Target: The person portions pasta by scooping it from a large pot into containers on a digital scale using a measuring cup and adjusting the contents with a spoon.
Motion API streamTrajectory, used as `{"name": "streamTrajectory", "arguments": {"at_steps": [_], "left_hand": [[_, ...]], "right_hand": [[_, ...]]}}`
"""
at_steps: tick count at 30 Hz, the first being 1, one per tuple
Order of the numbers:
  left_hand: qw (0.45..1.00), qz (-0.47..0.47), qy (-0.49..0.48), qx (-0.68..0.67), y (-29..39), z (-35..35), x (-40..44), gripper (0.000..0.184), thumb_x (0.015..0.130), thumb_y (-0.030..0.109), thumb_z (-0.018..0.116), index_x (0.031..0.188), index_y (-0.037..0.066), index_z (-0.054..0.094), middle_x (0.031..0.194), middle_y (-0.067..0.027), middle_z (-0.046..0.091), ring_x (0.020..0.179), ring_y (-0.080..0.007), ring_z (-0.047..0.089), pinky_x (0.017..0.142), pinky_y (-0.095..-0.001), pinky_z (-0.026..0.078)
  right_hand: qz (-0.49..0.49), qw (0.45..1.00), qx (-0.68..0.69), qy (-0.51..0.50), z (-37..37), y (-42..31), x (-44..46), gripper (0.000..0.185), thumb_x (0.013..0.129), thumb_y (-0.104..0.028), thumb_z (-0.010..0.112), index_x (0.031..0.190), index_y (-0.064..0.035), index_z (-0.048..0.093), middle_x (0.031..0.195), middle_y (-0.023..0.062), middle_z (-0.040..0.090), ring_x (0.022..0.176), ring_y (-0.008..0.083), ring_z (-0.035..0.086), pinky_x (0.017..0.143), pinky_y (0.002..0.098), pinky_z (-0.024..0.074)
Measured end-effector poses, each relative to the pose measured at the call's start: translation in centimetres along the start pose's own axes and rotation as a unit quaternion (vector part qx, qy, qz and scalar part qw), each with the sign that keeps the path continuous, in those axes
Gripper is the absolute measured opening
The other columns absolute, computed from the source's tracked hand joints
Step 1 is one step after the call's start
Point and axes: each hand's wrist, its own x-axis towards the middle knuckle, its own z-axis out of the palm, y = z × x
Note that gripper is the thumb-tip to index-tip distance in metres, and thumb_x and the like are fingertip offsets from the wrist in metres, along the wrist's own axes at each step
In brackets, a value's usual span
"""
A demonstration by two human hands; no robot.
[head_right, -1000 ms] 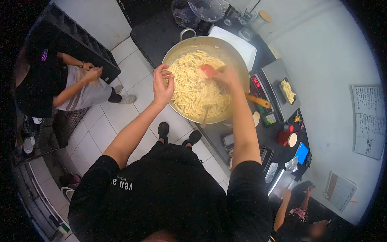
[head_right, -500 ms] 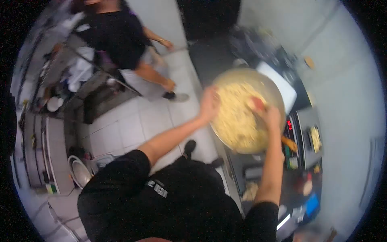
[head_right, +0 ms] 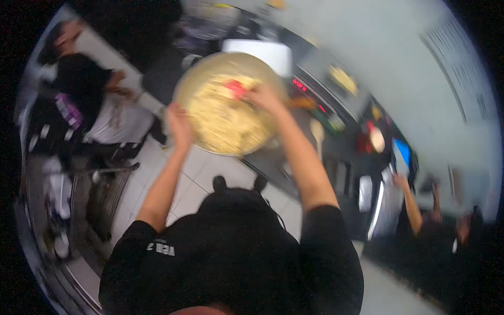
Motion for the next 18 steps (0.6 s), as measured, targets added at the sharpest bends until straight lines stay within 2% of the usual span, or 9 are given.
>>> {"name": "streamTrajectory", "arguments": {"at_steps": [2, 7, 8, 10, 11, 14, 15, 17, 18], "left_hand": [[1.0, 0.014, -0.025, 0.002, 1.5, -0.4, -0.3, 0.037, 0.088, -0.003, 0.042, 0.125, -0.004, 0.044, 0.112, -0.017, 0.053, 0.096, -0.027, 0.058, 0.089, -0.0363, 0.044], [0.999, 0.035, -0.009, -0.023, -1.1, -0.8, 0.6, 0.037, 0.088, -0.003, 0.04, 0.125, -0.004, 0.043, 0.112, -0.0174, 0.052, 0.09, -0.0253, 0.06, 0.087, -0.0359, 0.045], [0.999, 0.033, -0.018, -0.005, 0.2, 0.0, 0.7, 0.038, 0.088, -0.003, 0.04, 0.126, -0.004, 0.042, 0.113, -0.0176, 0.051, 0.09, -0.0253, 0.06, 0.086, -0.0363, 0.045], [0.998, 0.044, -0.021, 0.029, -0.2, 0.1, 0.9, 0.039, 0.088, -0.003, 0.041, 0.127, -0.004, 0.041, 0.116, -0.0178, 0.049, 0.09, -0.0258, 0.06, 0.086, -0.0376, 0.045], [0.998, 0.044, -0.022, 0.028, 0.0, 0.2, 1.0, 0.039, 0.088, -0.003, 0.041, 0.127, -0.004, 0.041, 0.116, -0.0178, 0.049, 0.09, -0.0258, 0.06, 0.086, -0.0376, 0.045], [0.998, 0.035, -0.032, 0.028, 0.6, -0.1, 1.1, 0.038, 0.088, -0.003, 0.041, 0.127, -0.004, 0.041, 0.115, -0.0181, 0.05, 0.091, -0.0264, 0.06, 0.086, -0.0384, 0.046], [0.997, 0.037, -0.041, 0.048, 0.7, -0.3, 1.0, 0.038, 0.088, -0.003, 0.041, 0.127, -0.004, 0.041, 0.116, -0.0182, 0.05, 0.092, -0.0265, 0.061, 0.086, -0.0386, 0.046], [0.996, 0.038, -0.049, 0.063, 0.8, -0.1, 0.9, 0.038, 0.089, -0.003, 0.041, 0.127, -0.004, 0.041, 0.116, -0.0184, 0.05, 0.092, -0.0266, 0.061, 0.086, -0.0388, 0.046], [0.996, 0.038, -0.047, 0.058, 0.9, -0.1, 0.9, 0.038, 0.089, -0.002, 0.041, 0.127, -0.004, 0.041, 0.117, -0.0186, 0.05, 0.092, -0.027, 0.061, 0.086, -0.0389, 0.046]], "right_hand": [[-0.019, 0.999, -0.014, 0.022, 1.6, 0.8, -0.5, 0.036, 0.079, -0.031, 0.071, 0.093, 0.0027, 0.073, 0.071, 0.0077, 0.068, 0.064, 0.014, 0.061, 0.061, 0.032, 0.0483], [-0.055, 0.995, 0.073, 0.035, 1.2, 0.5, -3.0, 0.03, 0.077, -0.029, 0.072, 0.093, -0.0036, 0.075, 0.071, 0.0077, 0.069, 0.065, 0.0143, 0.063, 0.061, 0.0308, 0.0501], [-0.041, 0.988, 0.146, 0.014, -1.6, 0.7, -3.8, 0.027, 0.079, -0.026, 0.07, 0.094, -0.0036, 0.075, 0.072, 0.007, 0.069, 0.066, 0.0128, 0.063, 0.062, 0.0293, 0.05], [-0.014, 0.989, 0.138, 0.055, -5.6, 0.6, -5.6, 0.024, 0.081, -0.02, 0.068, 0.096, -0.0027, 0.074, 0.075, 0.0057, 0.07, 0.07, 0.0105, 0.062, 0.064, 0.0277, 0.0495], [-0.023, 0.985, 0.15, 0.084, -7.9, 0.7, -6.6, 0.026, 0.083, -0.022, 0.066, 0.1, -0.0038, 0.073, 0.079, 0.0048, 0.07, 0.071, 0.0105, 0.062, 0.066, 0.0275, 0.0493], [0.042, 0.981, 0.085, 0.169, -15.6, 1.5, -9.7, 0.031, 0.089, -0.036, 0.063, 0.103, -0.011, 0.074, 0.079, -0.0029, 0.065, 0.058, 0.0056, 0.045, 0.05, 0.0221, 0.0376], [0.063, 0.977, 0.084, 0.188, -18.0, 2.5, -10.5, 0.034, 0.087, -0.037, 0.065, 0.102, -0.0084, 0.074, 0.078, 0.0002, 0.068, 0.067, 0.0072, 0.054, 0.061, 0.026, 0.0436], [0.072, 0.958, 0.013, 0.277, -21.9, 4.2, -11.4, 0.036, 0.087, -0.039, 0.065, 0.102, -0.0077, 0.074, 0.078, -0.0002, 0.068, 0.07, 0.0087, 0.056, 0.063, 0.0271, 0.0453], [0.053, 0.95, 0.001, 0.309, -23.8, 7.7, -10.4, 0.036, 0.086, -0.036, 0.066, 0.103, -0.0051, 0.073, 0.084, 0.0059, 0.072, 0.074, 0.0152, 0.063, 0.068, 0.0327, 0.0491]]}}
